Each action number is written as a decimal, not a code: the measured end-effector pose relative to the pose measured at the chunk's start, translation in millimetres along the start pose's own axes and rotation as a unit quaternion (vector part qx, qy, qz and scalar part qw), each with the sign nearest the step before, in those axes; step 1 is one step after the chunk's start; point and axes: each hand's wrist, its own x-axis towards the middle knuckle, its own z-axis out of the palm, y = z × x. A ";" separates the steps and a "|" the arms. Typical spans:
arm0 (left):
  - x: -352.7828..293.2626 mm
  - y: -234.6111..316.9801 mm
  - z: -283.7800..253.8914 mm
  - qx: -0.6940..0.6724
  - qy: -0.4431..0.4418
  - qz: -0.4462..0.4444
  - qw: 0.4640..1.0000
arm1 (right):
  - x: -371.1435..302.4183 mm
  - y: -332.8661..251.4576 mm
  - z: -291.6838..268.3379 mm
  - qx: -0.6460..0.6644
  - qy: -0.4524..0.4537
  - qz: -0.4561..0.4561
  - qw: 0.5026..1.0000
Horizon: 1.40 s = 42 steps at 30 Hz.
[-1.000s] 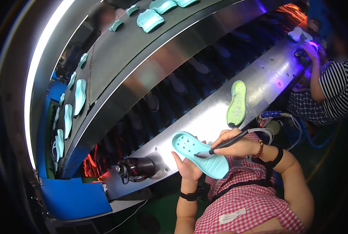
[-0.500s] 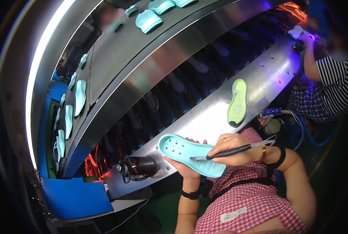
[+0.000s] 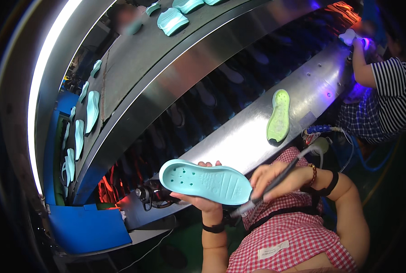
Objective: The person is applying adhesive to shoe soles using a brush while shoes move along a conveyor belt.
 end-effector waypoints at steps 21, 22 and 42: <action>-14.1 -15.5 14.7 -0.116 0.040 -0.120 0.985 | 12.9 -3.9 12.3 -0.020 0.059 -0.024 0.998; -14.0 -14.2 13.7 -0.104 0.028 -0.121 0.987 | 13.6 -4.8 8.1 0.014 0.057 -0.012 0.998; 6.1 3.2 7.5 0.002 0.002 -0.401 0.916 | 13.8 -13.8 -31.0 -0.108 -0.097 -0.078 0.986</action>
